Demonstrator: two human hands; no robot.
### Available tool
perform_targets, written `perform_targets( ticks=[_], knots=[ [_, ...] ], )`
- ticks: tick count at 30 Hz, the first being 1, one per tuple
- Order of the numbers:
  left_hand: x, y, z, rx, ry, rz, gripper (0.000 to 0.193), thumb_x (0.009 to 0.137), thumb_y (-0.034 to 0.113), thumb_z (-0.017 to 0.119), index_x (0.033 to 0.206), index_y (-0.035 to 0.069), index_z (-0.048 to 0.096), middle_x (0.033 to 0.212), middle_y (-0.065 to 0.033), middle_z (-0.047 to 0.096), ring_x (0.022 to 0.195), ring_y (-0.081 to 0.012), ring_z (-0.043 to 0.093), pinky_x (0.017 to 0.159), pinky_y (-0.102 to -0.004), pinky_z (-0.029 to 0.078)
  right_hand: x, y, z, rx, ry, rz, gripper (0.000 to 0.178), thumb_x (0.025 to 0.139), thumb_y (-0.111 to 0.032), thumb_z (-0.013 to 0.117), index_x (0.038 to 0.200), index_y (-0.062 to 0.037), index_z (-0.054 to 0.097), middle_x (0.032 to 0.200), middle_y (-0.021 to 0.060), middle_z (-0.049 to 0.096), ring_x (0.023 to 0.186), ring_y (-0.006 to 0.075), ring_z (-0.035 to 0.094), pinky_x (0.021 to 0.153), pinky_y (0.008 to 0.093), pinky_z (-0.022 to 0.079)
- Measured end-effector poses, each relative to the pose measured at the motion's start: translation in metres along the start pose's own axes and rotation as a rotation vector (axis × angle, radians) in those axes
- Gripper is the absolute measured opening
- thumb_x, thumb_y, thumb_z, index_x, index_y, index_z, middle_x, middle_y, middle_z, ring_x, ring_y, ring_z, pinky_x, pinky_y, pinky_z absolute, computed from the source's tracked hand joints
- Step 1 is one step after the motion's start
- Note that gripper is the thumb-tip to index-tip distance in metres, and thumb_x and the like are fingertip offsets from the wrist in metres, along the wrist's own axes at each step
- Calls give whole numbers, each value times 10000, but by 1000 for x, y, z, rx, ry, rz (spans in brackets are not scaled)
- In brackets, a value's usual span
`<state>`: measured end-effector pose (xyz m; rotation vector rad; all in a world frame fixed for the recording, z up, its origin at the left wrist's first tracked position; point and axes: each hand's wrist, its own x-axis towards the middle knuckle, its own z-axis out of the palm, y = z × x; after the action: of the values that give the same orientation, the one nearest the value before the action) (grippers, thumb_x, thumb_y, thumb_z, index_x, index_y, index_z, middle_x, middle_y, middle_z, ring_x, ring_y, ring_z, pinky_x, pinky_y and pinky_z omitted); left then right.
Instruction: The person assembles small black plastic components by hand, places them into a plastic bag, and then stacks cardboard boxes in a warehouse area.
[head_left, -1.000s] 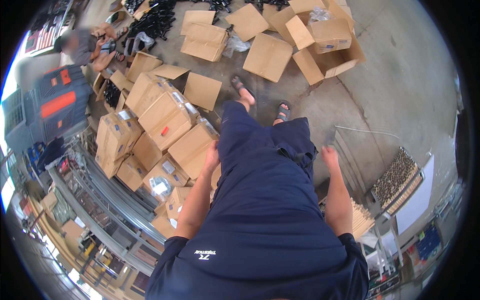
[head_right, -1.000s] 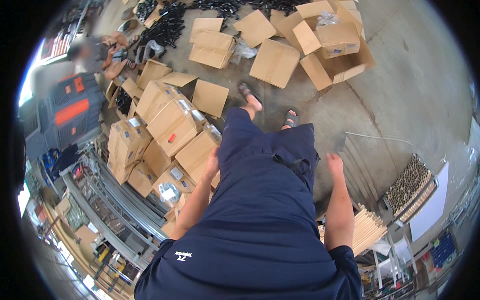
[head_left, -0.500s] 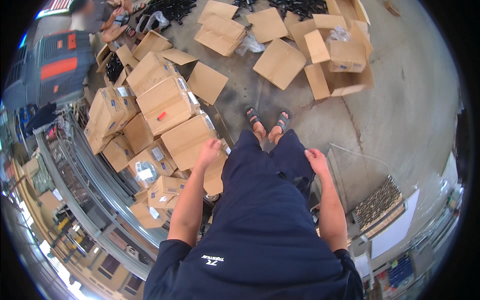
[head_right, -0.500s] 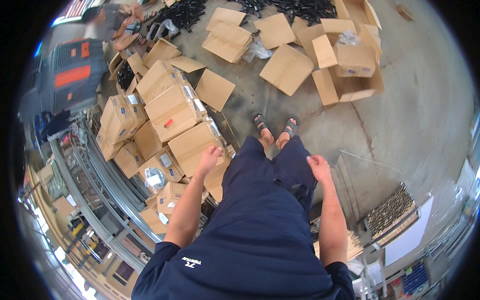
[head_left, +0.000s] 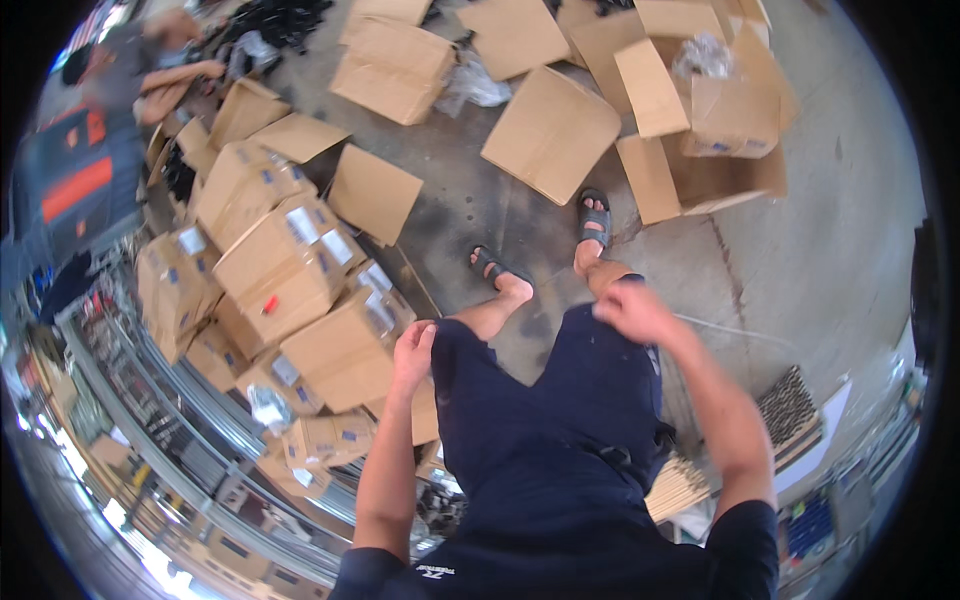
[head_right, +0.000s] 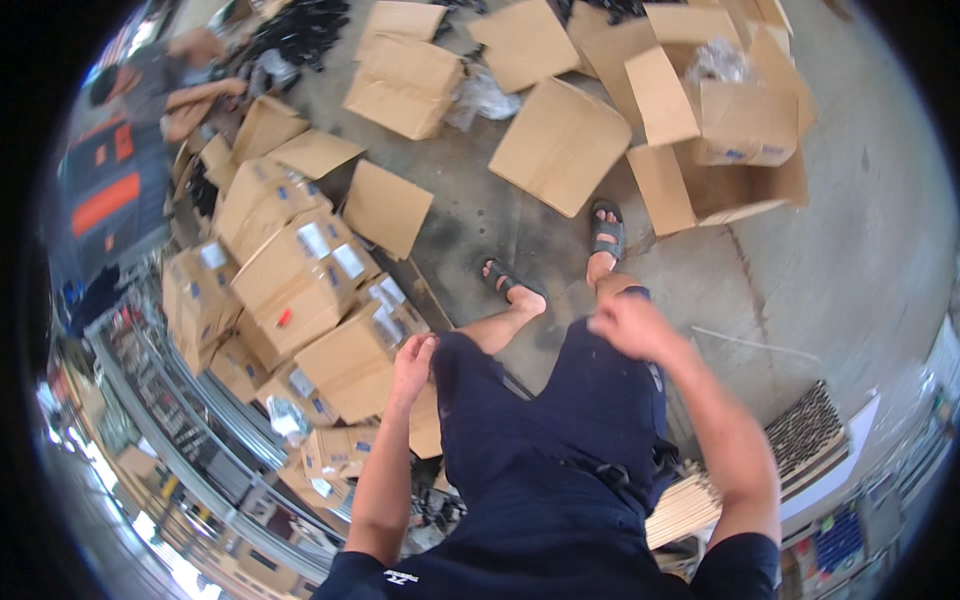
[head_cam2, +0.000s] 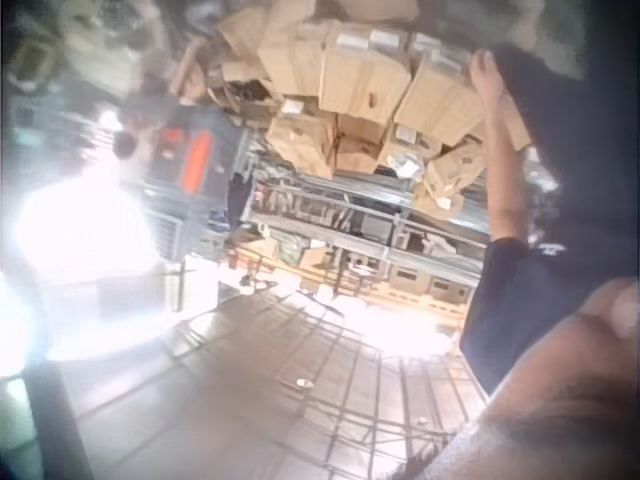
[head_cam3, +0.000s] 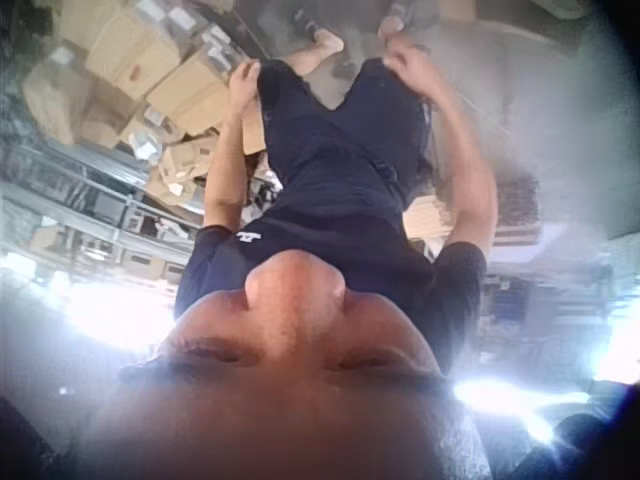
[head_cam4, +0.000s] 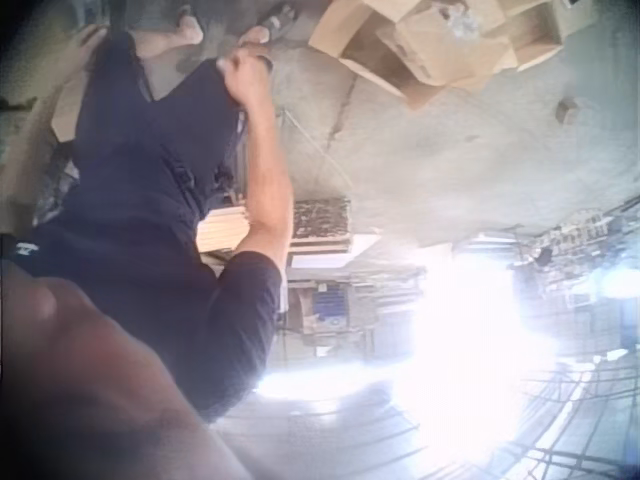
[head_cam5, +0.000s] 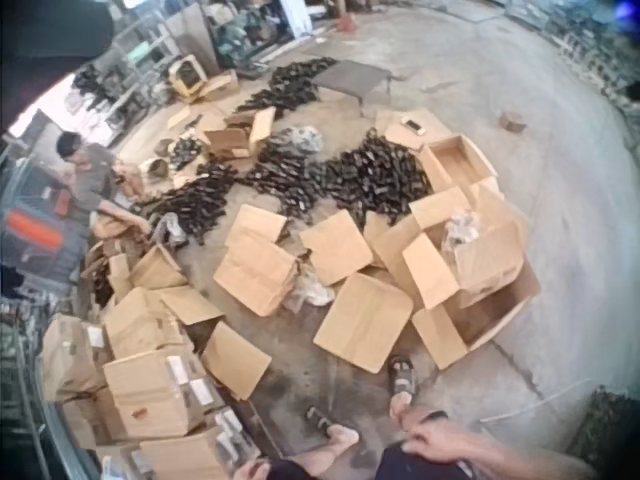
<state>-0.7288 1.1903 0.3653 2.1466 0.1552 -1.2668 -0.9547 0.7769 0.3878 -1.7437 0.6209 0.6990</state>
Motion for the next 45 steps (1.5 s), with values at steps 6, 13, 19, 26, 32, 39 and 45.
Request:
perform_targets(
  ticks=[6,13,19,26,32,39,45],
  knots=[
    [140,40,83,179,-48,106,281,1038,189,623,1238,-5,665,1171,-84,723,1087,-122,642,988,-282,482,257,69,-79,-240,348,-99,321,947,-328,644,1124,-66,699,1036,198,719,1013,405,675,884,499,544],
    [312,66,91,572,73,542,295,966,148,684,1238,35,672,1286,-178,684,1222,-353,636,1056,-411,487,475,116,-118,-816,590,-392,565,959,-401,658,1418,-93,539,1497,168,483,1431,347,408,1162,519,361],
    [464,151,72,830,391,962,363,971,135,652,1309,10,614,1406,-199,600,1310,-398,552,1110,-452,442,526,161,-103,-778,837,-670,704,934,-491,650,1522,-149,468,1577,153,368,1486,377,320,1226,496,287],
    [586,263,148,1209,686,1207,429,959,246,663,1337,47,626,1476,-133,565,1436,-352,443,1204,-512,319,531,163,-99,-700,907,-720,678,879,-462,719,1466,-180,531,1515,128,424,1432,349,382,1183,482,345],
    [608,232,166,1658,599,1085,373,921,230,684,1270,98,676,1405,-70,629,1432,-281,453,1215,-535,292,521,168,-110,-686,901,-705,636,918,-509,675,1459,-196,556,1533,116,444,1434,346,400,1180,476,333],
    [592,197,141,1456,567,1242,456,915,233,673,1350,107,625,1482,-73,557,1410,-297,475,1190,-515,326,532,174,-101,-697,913,-702,625,909,-506,682,1440,-196,571,1515,115,462,1411,337,425,1167,475,350],
    [609,207,65,1103,806,941,876,829,533,784,1518,103,453,1574,-209,425,1424,-411,439,1160,-542,376,535,172,-105,-755,980,-702,607,917,-493,677,1432,-187,582,1520,114,459,1404,326,431,1160,468,358]
  ],
)
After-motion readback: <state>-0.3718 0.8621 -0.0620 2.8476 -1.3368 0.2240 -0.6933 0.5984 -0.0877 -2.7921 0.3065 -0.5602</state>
